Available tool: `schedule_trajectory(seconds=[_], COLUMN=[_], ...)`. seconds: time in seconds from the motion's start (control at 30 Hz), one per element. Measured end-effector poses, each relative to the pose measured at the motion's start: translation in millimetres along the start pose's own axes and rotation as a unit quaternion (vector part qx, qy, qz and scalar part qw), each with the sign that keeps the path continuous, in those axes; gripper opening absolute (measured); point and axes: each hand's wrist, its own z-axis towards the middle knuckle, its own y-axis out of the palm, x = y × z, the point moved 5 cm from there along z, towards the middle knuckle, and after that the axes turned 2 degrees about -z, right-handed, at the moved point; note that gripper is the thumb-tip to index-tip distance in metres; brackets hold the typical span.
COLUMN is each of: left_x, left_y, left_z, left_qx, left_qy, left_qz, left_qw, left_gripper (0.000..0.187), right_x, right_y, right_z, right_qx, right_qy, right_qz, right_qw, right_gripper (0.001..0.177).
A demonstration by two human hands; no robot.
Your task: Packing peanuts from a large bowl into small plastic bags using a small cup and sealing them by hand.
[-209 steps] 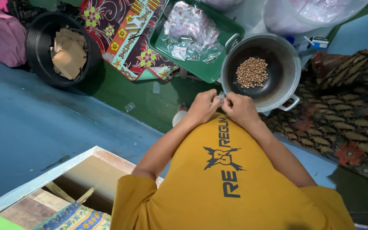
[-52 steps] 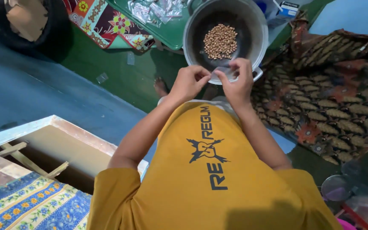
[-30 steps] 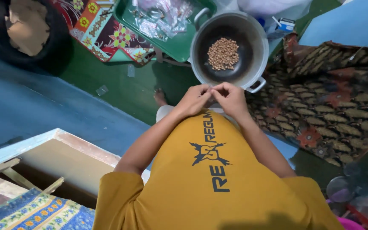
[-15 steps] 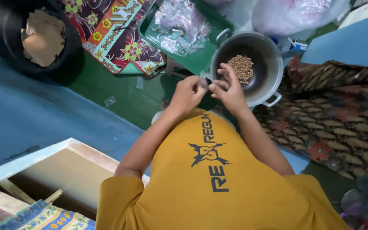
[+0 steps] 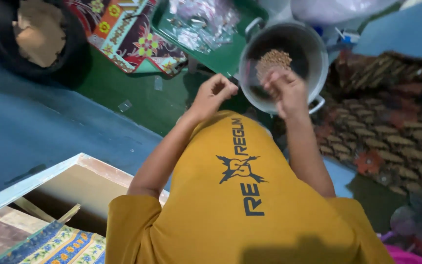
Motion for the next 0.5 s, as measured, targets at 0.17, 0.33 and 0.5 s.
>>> schedule_trajectory(seconds=[0.17, 0.33, 0.5], left_x=[-15.7, -8.6, -11.2], left_y=[11.1, 34.2, 40.5], left_z=[11.6, 8.0, 1.9], left_qx=[-0.018, -0.044, -0.039], left_qy=[0.005, -0.019, -0.027], left_qz=[0.121, 0.163, 0.174], left_qw=[0.992, 0.985, 0.984], left_gripper=[0.013, 0.012, 0.012], right_x=[-100.0, -111.3, -100.1], right_y=[-22.2, -13.5, -21.9], right_z=[-20.7, -3.9, 19.8], right_qx=[0.068, 0.04, -0.009], right_qy=[-0.259, -0.435, -0.46], right_qz=[-0.094, -0.497, -0.6], right_qw=[0.959, 0.75, 0.655], right_gripper=[0.019, 0.016, 0.016])
